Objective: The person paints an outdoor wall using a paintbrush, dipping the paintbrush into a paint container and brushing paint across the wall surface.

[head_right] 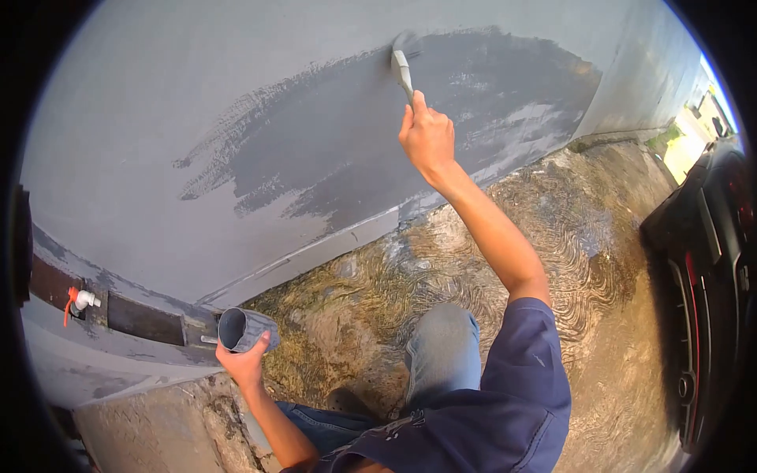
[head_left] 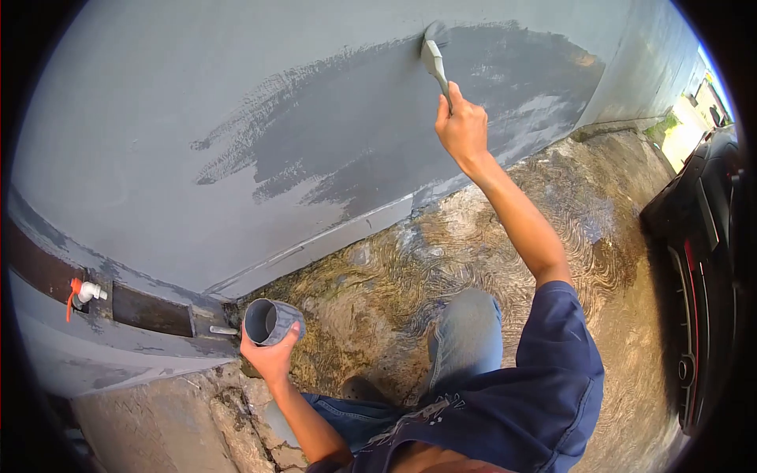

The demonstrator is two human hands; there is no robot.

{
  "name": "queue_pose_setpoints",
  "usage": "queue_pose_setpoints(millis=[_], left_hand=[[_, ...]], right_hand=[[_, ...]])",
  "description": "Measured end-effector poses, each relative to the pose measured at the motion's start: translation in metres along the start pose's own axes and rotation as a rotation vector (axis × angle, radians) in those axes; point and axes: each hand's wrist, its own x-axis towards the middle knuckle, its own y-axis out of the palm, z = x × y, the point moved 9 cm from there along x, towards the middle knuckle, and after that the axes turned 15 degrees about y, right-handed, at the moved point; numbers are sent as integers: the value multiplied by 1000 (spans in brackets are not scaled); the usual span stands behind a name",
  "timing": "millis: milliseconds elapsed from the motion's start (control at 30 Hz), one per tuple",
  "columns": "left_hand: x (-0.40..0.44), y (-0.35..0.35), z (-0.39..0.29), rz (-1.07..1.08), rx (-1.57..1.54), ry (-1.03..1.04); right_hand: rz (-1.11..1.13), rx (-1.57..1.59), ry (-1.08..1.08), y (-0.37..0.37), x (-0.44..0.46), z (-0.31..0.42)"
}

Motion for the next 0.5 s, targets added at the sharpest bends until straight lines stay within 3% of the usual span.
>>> queue_pose_setpoints(millis=[200, 333, 400, 500], left_hand=[[-3, -3, -28, -47, -147, -3], [-6, -28, -36, -144, -154, 38], [-4, -40, -39, -175, -110, 55], [-3, -50, -37, -179, -84, 49]], right_hand=[[224, 194, -303, 37, -116, 163], [388, 357, -350, 75, -202, 262], [440, 397, -360, 85, -215, 285], [408, 463, -170, 90, -190, 259]])
